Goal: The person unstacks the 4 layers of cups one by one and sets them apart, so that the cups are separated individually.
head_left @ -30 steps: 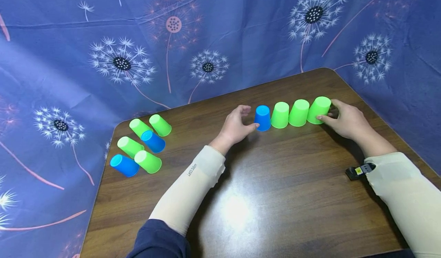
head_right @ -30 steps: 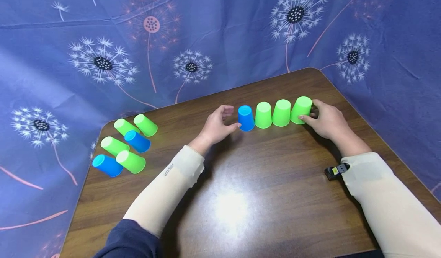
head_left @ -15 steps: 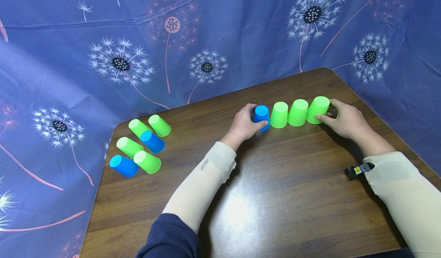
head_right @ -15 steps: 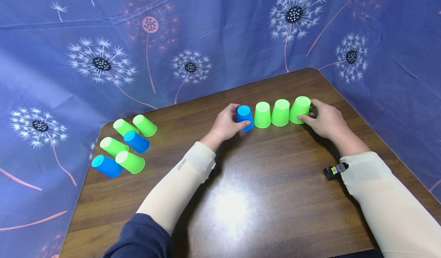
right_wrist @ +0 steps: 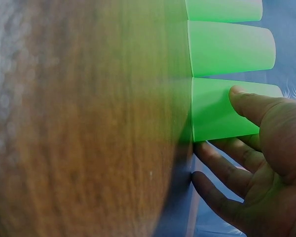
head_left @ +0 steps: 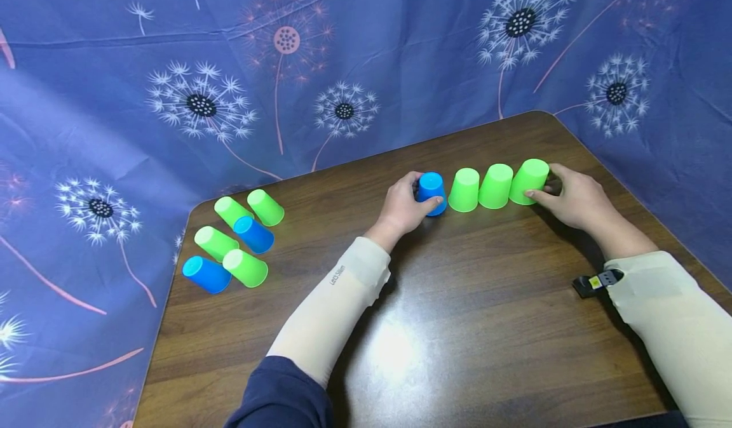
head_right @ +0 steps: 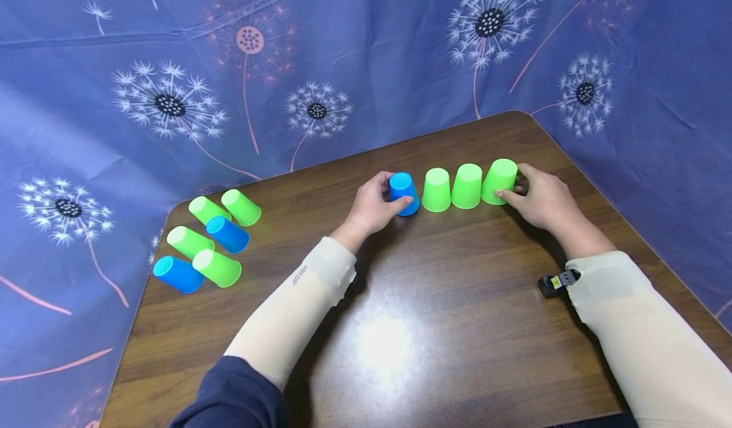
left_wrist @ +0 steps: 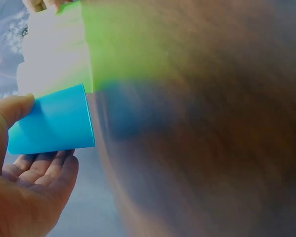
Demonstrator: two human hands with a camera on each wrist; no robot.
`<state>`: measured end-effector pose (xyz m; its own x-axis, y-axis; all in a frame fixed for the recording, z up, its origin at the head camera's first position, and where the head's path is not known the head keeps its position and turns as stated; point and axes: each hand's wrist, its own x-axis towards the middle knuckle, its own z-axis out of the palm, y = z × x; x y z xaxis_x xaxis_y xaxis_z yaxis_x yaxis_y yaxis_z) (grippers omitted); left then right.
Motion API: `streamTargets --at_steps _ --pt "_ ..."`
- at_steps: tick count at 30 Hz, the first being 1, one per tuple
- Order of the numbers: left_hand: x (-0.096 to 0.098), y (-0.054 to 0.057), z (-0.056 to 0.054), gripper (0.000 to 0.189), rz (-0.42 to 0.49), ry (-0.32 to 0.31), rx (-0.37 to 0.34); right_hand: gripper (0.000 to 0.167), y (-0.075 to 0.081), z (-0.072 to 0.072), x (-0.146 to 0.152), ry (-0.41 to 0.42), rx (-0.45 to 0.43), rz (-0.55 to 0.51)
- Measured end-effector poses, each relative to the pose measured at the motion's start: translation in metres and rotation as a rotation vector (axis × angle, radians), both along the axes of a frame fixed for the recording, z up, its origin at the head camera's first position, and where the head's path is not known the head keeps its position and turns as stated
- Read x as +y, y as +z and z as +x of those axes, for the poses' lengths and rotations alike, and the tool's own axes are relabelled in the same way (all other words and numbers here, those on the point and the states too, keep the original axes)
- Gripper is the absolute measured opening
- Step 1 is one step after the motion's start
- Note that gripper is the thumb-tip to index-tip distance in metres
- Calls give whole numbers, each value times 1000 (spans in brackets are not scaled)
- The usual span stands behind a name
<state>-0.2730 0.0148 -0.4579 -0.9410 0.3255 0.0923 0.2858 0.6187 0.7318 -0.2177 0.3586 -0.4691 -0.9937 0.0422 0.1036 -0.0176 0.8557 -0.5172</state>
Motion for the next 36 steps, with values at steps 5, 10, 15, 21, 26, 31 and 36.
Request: streamTargets --at_steps 5,10,15,21,26,31,36 --pt "-16 6 5 55 39 1 1 70 0 0 0 -1 -12 1" --pt "-38 12 11 54 65 12 13 66 -1 0 0 6 2 6" --pt "-64 16 20 54 87 46 9 66 -2 -1 0 7 3 12" --pt "-97 16 33 54 99 96 24 67 -2 -2 0 2 6 19" --pt "-128 16 45 54 102 135 50 64 -1 -2 -1 8 4 17" --pt "-159 17 59 53 104 166 56 63 0 -2 -2 7 -10 10" --pt "-186 19 74 52 116 190 70 62 -1 -1 -2 10 -11 12"
